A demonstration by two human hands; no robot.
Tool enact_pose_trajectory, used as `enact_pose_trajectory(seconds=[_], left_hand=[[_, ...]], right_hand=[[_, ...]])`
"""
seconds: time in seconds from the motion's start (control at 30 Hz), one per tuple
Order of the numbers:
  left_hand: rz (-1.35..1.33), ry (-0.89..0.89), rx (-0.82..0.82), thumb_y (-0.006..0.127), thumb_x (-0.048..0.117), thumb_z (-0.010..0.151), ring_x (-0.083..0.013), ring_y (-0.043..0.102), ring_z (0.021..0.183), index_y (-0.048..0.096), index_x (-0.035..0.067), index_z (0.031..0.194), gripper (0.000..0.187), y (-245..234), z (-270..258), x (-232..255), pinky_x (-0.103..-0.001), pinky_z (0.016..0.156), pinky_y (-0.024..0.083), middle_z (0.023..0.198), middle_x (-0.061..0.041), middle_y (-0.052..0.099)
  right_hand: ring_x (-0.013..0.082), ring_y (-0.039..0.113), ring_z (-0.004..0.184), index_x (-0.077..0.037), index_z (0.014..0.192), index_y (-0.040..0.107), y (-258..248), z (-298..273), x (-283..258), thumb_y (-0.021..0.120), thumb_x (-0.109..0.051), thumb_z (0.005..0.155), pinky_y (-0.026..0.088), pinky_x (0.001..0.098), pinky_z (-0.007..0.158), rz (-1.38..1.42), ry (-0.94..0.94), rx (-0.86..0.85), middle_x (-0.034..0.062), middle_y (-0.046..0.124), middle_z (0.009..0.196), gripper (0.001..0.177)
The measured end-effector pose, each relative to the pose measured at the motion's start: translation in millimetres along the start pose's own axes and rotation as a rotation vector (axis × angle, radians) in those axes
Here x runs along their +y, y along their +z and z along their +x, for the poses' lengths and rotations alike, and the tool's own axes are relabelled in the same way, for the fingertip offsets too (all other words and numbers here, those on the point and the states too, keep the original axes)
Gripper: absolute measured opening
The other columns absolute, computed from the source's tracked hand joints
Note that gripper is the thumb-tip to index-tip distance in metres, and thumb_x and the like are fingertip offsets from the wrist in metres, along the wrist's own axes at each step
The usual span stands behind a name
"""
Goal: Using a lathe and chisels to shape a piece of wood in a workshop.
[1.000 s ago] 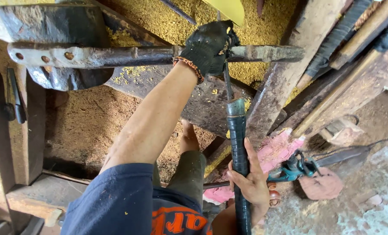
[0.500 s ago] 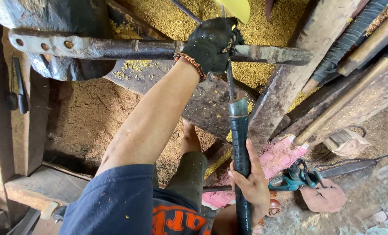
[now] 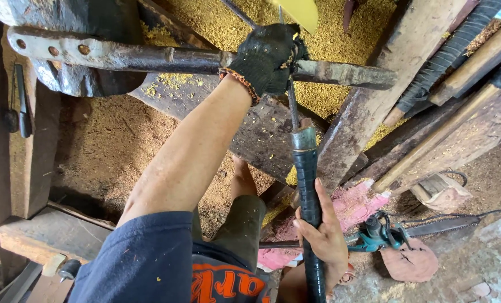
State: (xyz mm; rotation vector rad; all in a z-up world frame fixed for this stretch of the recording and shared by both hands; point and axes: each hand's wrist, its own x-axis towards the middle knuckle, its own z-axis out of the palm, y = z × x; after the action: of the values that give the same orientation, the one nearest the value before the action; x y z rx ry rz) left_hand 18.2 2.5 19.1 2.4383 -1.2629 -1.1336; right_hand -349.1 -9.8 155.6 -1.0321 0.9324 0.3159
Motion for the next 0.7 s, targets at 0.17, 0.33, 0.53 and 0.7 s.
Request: enact_pose_trajectory(seconds=[0.17,0.33,0.53,0.7], left_hand=[[-0.057,0.098,0.191,0.074,0.019,0.080,-0.0390,0.065,0.104,0.070,0.012,0.109,0.031,8.6,-8.6,-7.4,-0.049,0.091,0.053,0.107,-0.021,0.067],[-0.024,0.130,0.231,0.071,0.015,0.078,-0.0398,0.065,0.101,0.072,0.015,0.105,0.027,11.2,-10.4,-7.7,-0.051,0.087,0.054,0.105,-0.020,0.067],[-0.049,0.109,0.315,0.069,0.017,0.088,-0.0388,0.066,0.103,0.070,0.013,0.108,0.021,5.5,-12.6,-3.2,-0.050,0.090,0.055,0.106,-0.018,0.067],[0.043,-0.054,0.078,0.076,0.023,0.070,-0.0387,0.064,0.102,0.069,0.013,0.106,0.038,-8.3,-8.8,4.9,-0.049,0.088,0.054,0.105,-0.019,0.067]], right_hand=[[0.0102,0.060,0.058,-0.017,0.164,0.019,-6.8,1.9,-2.2,0.064,0.010,0.081,0.053,0.0252,0.049,0.039,0.037,-0.005,0.0087,0.062,0.091,0.098],[0.0101,0.060,0.058,-0.018,0.163,0.019,-15.8,4.3,1.0,0.065,0.009,0.081,0.053,0.0257,0.048,0.036,0.055,-0.011,0.0081,0.062,0.091,0.098],[0.0097,0.060,0.059,-0.017,0.164,0.019,-26.8,7.8,1.2,0.065,0.008,0.082,0.053,0.0253,0.051,-0.002,0.026,-0.046,0.0079,0.062,0.090,0.097],[0.0103,0.061,0.060,-0.017,0.164,0.019,-37.8,12.1,2.0,0.068,0.007,0.083,0.053,0.0258,0.051,-0.050,-0.023,-0.096,0.0085,0.064,0.091,0.097]])
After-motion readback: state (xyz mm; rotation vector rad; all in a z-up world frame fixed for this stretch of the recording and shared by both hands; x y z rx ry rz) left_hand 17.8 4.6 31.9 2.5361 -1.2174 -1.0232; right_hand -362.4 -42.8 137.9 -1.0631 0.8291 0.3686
